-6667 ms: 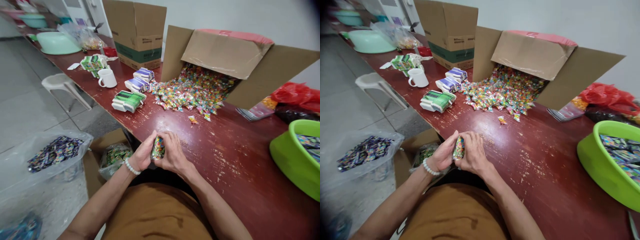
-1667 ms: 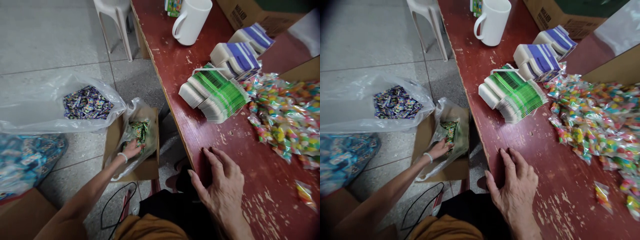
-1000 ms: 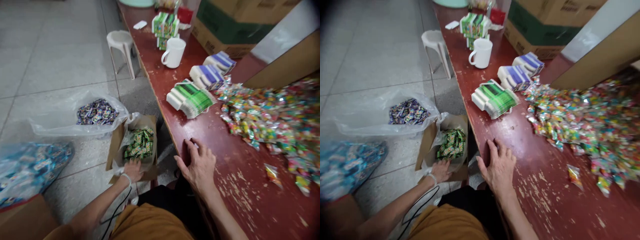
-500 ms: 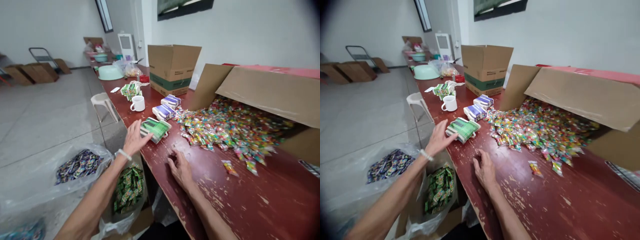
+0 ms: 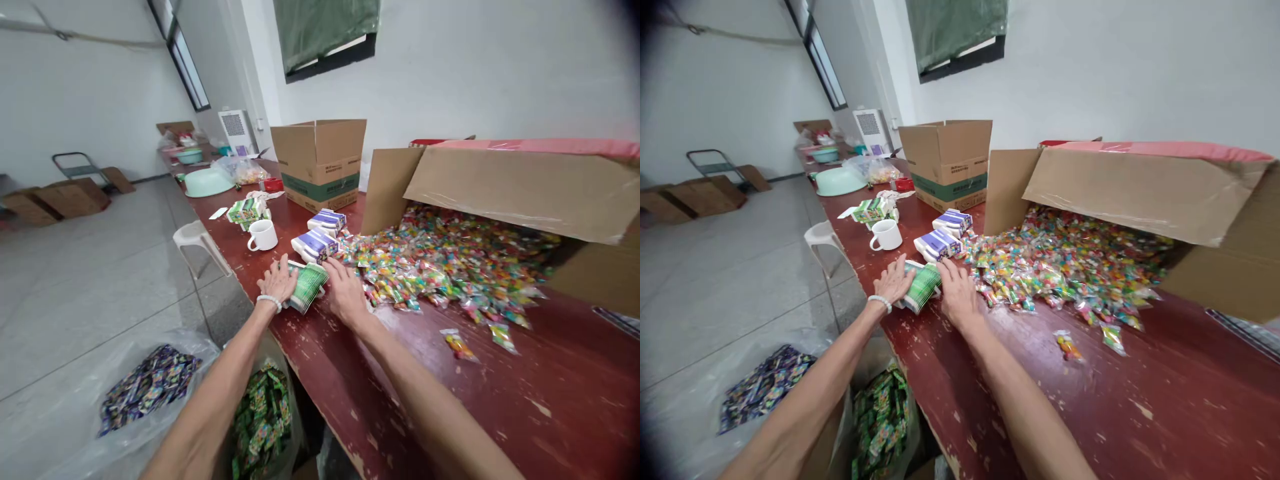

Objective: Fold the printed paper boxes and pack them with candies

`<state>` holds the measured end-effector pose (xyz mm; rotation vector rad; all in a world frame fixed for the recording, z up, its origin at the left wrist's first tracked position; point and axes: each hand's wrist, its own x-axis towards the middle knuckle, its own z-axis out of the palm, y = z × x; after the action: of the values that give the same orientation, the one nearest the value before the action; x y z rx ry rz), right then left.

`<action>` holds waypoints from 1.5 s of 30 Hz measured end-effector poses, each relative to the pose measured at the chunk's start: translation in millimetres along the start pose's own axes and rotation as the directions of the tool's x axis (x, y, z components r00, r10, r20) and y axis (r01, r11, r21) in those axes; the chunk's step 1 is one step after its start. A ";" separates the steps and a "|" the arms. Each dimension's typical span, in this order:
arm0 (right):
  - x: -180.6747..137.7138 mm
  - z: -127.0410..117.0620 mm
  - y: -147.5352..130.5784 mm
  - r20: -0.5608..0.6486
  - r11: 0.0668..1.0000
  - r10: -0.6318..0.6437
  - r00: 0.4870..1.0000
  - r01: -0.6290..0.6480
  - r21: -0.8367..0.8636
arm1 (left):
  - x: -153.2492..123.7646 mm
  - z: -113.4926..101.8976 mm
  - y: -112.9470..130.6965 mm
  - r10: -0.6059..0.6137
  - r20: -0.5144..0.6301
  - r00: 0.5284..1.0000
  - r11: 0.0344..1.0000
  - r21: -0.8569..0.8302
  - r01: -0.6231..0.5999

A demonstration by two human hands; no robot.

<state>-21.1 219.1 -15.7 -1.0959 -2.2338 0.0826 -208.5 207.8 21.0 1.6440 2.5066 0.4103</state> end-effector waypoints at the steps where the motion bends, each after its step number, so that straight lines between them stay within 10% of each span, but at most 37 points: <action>1: 14.1 -2.9 2.1 0.085 0.993 -0.071 0.994 0.078 -0.086 | -0.2 0.1 -0.6 0.004 0.001 1.000 1.000 0.020 -0.004; 10: 61.6 22.7 13.3 0.366 0.873 -0.323 0.873 0.424 -0.241 | 0.2 7.7 -7.9 0.050 0.023 0.998 0.991 0.126 -0.053; 45: 35.7 10.5 28.3 0.290 0.878 -0.320 0.902 0.398 -0.268 | 10.4 8.2 -17.0 0.084 0.085 0.993 0.978 0.186 -0.099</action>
<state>-23.6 265.7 -14.6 -0.8373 -2.7044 -0.3394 -225.7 212.2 8.8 1.8105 2.4870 0.1158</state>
